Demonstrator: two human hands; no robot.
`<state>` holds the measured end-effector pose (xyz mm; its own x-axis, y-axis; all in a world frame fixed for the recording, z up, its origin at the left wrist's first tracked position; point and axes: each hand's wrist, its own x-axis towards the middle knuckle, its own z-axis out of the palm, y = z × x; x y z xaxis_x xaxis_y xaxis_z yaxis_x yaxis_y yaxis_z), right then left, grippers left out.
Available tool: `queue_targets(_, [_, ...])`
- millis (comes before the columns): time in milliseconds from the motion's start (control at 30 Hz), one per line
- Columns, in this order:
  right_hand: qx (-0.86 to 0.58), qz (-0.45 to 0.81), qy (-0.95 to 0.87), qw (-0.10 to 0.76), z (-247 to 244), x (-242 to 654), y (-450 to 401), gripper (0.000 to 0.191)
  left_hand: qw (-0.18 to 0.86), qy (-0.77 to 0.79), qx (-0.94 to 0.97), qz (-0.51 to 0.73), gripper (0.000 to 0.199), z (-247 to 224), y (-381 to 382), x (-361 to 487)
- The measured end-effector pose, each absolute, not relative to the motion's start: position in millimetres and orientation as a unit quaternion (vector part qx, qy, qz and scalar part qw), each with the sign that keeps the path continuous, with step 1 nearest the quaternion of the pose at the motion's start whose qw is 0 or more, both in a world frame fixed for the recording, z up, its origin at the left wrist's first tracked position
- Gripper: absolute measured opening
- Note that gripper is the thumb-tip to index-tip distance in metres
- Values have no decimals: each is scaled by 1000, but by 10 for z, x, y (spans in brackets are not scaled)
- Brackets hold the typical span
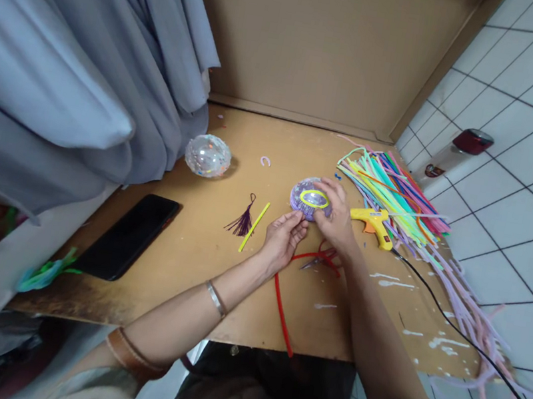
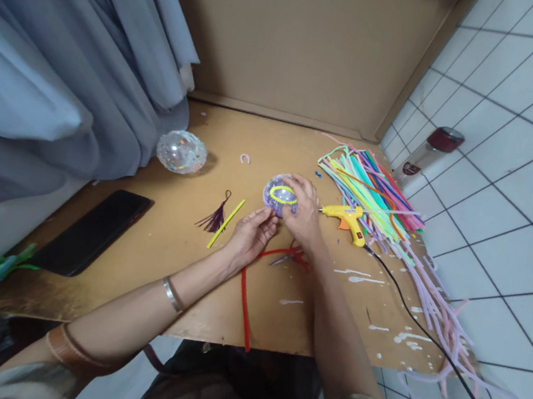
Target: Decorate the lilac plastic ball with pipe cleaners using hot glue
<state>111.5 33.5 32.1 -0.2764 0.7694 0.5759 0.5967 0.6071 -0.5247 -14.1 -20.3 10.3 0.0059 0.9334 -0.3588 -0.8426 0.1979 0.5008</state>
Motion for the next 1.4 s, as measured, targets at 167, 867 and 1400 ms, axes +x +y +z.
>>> queue_targets(167, [-442, 91, -795, 406, 307, 1104, 331, 54, 703, 318, 61, 634, 16, 106, -195, -132])
queue_targets(867, [-444, 83, -797, 401, 284, 1069, 323, 53, 699, 317, 40, 640, 13, 74, -155, -117])
queue_targets(1400, [-441, 87, -799, 400, 302, 1060, 306, 54, 690, 331, 17, 644, 12, 123, -164, -96])
